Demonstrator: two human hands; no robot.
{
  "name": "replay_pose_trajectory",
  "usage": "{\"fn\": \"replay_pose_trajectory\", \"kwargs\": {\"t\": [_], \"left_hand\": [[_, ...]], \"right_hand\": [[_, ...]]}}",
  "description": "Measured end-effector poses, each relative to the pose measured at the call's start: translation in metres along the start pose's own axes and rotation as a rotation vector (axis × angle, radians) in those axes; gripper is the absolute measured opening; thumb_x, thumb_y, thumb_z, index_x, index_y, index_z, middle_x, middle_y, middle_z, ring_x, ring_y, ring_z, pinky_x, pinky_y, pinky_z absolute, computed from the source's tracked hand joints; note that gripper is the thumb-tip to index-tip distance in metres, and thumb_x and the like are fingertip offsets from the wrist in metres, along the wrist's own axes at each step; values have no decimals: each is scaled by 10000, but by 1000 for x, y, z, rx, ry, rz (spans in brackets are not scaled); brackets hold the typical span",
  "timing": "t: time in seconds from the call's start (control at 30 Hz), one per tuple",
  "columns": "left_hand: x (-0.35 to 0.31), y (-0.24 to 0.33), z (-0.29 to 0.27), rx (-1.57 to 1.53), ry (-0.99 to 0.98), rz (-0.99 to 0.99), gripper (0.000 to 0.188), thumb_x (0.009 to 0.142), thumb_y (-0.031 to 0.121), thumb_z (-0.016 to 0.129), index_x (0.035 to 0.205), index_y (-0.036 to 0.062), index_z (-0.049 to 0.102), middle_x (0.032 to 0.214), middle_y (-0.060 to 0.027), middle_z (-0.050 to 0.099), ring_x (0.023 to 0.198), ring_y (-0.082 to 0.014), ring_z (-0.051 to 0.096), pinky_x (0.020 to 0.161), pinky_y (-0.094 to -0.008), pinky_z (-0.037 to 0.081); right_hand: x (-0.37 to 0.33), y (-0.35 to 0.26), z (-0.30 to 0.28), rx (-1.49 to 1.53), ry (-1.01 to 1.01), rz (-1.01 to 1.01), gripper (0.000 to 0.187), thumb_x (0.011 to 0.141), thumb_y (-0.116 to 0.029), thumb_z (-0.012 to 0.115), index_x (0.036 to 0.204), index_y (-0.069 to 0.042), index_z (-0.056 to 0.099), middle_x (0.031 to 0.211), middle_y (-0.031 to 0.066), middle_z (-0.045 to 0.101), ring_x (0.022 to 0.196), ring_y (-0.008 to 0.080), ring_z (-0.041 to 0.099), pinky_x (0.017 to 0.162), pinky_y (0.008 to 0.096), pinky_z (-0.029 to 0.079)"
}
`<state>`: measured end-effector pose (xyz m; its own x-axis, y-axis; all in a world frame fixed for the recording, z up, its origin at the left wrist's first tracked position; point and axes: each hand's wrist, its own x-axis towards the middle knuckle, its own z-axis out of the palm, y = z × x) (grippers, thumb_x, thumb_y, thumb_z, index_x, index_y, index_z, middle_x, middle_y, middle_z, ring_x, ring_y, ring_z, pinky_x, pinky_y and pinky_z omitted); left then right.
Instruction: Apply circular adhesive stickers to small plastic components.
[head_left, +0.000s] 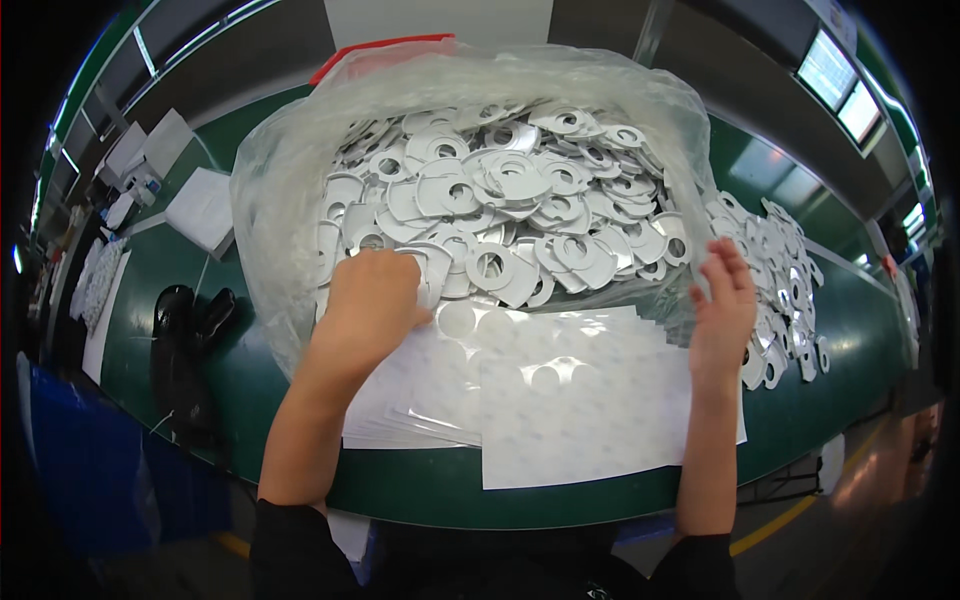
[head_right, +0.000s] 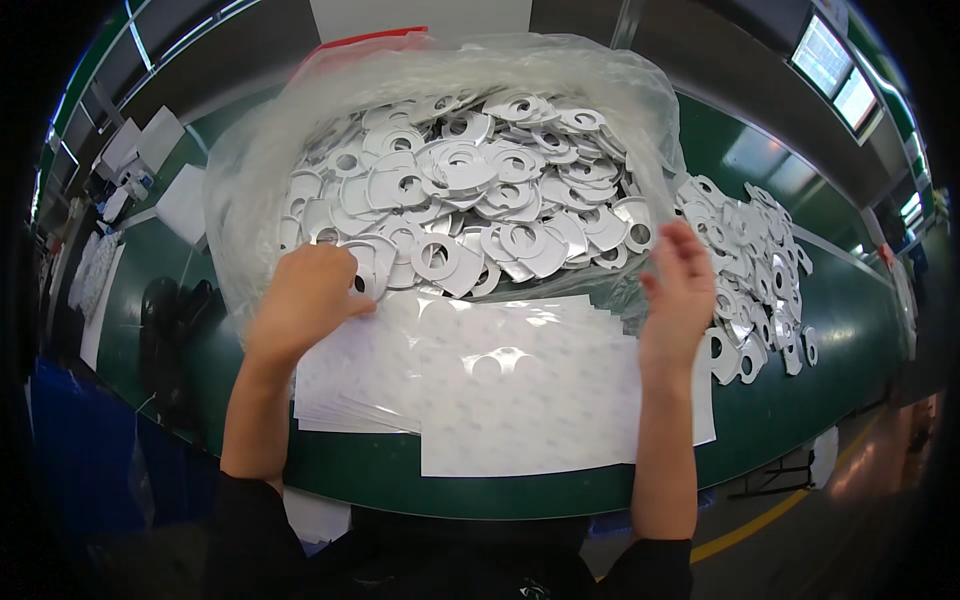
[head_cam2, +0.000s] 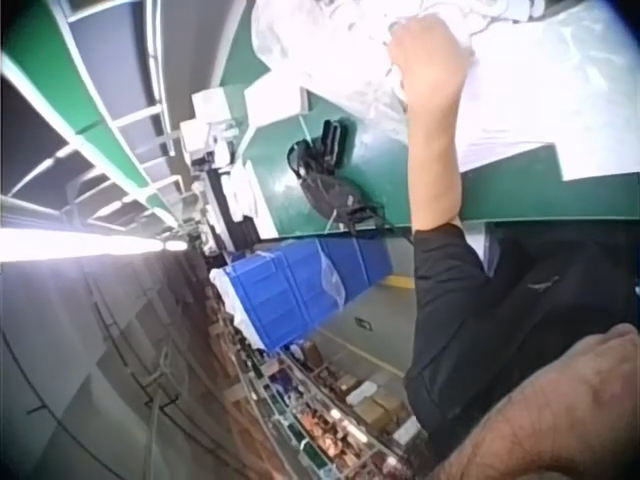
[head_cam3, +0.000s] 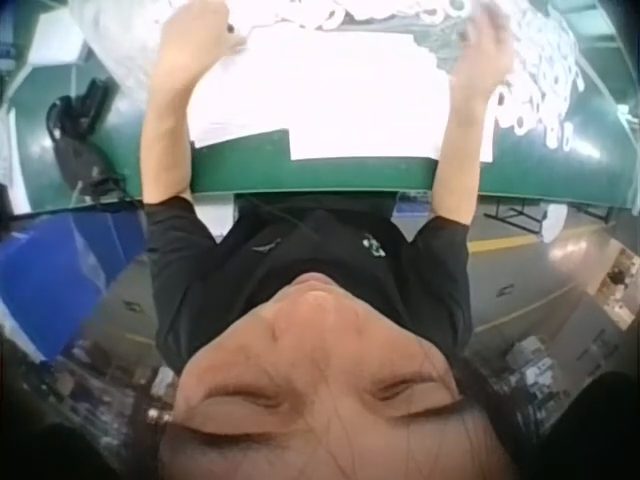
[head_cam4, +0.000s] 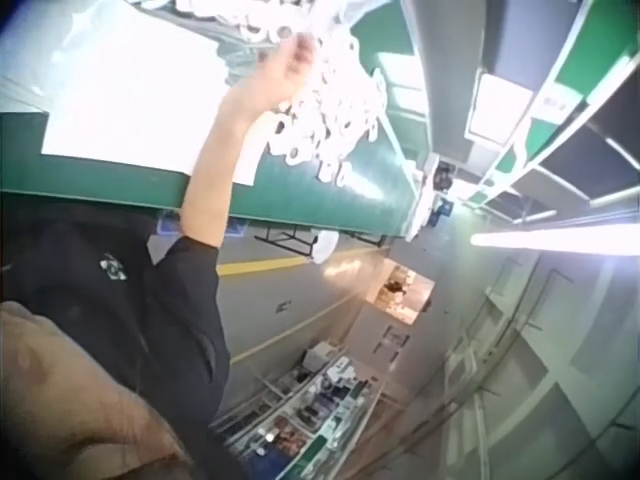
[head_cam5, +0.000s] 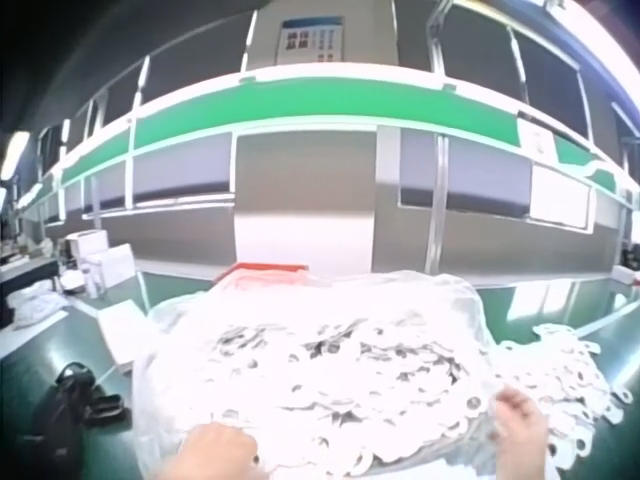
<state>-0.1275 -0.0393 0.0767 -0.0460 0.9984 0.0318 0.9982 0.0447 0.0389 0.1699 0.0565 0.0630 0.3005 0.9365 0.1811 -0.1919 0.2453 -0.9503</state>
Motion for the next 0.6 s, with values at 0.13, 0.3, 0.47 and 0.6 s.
{"fn": "replay_pose_trajectory", "kwargs": {"t": [0.13,0.3,0.47,0.6], "left_hand": [[3,-7,21,53,40,-46,239,633,198,735,715,-5,640,734,-178,633,727,-347,624,653,-421,492],[11,0,19,79,61,-10,153,633,128,664,711,-1,634,744,-190,629,726,-350,623,645,-434,492],[11,2,-7,-145,196,-22,164,650,141,633,699,-12,601,744,-192,606,746,-331,602,647,-390,474],[18,10,-11,-363,298,65,208,686,159,596,656,-43,553,737,-188,608,667,-289,598,599,-381,460]], "right_hand": [[-56,12,25,-428,-841,-284,121,818,-52,657,938,-34,651,905,45,625,733,127,580,624,254,474],[-101,26,34,-810,-1121,-511,251,733,-126,725,944,-36,622,895,104,586,864,269,559,725,347,472],[-103,22,34,-1000,-1109,-428,325,715,-147,734,975,-26,580,921,108,550,896,289,535,763,367,456],[-97,19,35,-1019,-1141,-341,289,711,-127,732,927,-22,571,911,118,549,896,303,528,776,368,449]]}}
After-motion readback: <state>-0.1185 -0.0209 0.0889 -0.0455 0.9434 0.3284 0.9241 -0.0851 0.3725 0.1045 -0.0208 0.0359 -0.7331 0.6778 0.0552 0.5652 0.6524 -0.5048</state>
